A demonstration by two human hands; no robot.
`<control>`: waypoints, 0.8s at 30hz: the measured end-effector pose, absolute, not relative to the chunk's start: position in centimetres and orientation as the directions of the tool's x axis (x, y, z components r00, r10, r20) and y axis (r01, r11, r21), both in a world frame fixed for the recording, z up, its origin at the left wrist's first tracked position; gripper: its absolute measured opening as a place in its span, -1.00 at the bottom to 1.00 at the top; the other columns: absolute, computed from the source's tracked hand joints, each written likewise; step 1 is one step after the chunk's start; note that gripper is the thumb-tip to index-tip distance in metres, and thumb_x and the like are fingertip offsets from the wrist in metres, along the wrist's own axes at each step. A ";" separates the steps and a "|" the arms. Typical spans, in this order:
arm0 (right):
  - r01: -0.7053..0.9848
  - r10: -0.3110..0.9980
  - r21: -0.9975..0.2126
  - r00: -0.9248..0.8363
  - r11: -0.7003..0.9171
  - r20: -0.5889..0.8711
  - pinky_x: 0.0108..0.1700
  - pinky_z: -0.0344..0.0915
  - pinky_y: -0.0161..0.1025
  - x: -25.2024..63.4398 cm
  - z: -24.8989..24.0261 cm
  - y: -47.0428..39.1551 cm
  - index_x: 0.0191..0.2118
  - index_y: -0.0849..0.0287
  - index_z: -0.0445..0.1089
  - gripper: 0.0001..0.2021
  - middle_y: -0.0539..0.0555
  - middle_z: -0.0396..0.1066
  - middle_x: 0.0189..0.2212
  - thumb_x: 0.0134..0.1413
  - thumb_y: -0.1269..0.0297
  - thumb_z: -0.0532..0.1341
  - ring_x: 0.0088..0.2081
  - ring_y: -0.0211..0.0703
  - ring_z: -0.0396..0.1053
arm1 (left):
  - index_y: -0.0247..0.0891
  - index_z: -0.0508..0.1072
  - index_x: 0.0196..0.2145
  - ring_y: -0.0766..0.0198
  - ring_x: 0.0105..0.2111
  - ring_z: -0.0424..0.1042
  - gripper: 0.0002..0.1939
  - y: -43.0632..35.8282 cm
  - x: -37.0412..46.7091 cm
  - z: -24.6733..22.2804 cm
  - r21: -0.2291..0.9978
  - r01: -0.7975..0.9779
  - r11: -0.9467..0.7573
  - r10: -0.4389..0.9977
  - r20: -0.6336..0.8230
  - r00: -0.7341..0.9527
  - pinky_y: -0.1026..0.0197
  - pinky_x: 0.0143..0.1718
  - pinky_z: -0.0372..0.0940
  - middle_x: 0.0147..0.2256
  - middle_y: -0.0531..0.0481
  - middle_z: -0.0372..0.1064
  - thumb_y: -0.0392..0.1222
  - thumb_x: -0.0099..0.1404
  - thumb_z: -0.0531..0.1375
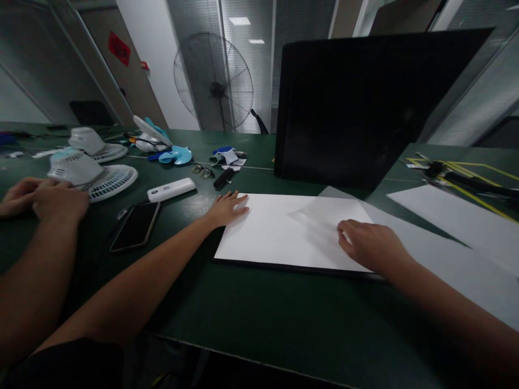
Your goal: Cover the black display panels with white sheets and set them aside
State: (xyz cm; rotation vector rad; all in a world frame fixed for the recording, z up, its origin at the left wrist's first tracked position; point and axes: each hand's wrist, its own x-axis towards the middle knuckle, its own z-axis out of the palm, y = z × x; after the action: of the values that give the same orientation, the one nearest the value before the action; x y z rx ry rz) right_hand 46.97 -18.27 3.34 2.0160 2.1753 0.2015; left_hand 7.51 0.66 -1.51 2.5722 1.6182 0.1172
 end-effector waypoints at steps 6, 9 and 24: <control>0.870 0.856 0.080 -0.493 0.486 0.155 0.03 0.52 0.08 43.4 0.8 -19.8 0.09 0.17 0.56 -0.68 0.23 0.55 0.07 0.41 0.27 0.11 0.01 0.10 0.55 | -0.01 0.14 0.53 -0.22 0.54 -0.10 -0.28 1.0 7.4 -1.7 0.117 0.890 -0.442 0.895 -0.003 0.445 -0.31 0.48 -0.12 0.55 -0.17 -0.12 0.30 0.57 0.00; 0.804 0.792 -0.018 -0.582 0.595 0.185 0.26 0.43 0.18 43.0 0.2 -20.2 0.27 0.15 0.47 -0.58 0.20 0.43 0.26 0.47 0.17 0.09 0.25 0.13 0.42 | -0.01 0.16 0.53 -0.23 0.53 -0.09 -0.28 1.1 7.4 -1.7 0.120 0.885 -0.449 0.892 0.008 0.452 -0.33 0.48 -0.12 0.55 -0.17 -0.10 0.31 0.57 -0.01; 0.961 0.963 -0.101 -0.245 0.257 0.113 0.42 0.19 0.34 45.3 -0.3 -18.3 0.35 0.11 0.42 -0.36 0.17 0.28 0.38 0.45 -0.19 0.01 0.39 0.25 0.23 | -0.05 0.18 0.52 -0.24 0.54 -0.11 -0.17 0.9 7.3 -1.6 0.142 0.885 -0.443 0.895 0.006 0.447 -0.36 0.47 -0.14 0.55 -0.22 -0.11 0.42 0.48 0.03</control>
State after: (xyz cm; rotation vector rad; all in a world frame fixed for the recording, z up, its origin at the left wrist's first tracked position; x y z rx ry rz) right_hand 45.31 -18.29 -0.31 2.0134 2.6065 -0.0173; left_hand 7.33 0.86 -1.59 2.5693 1.5886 0.1215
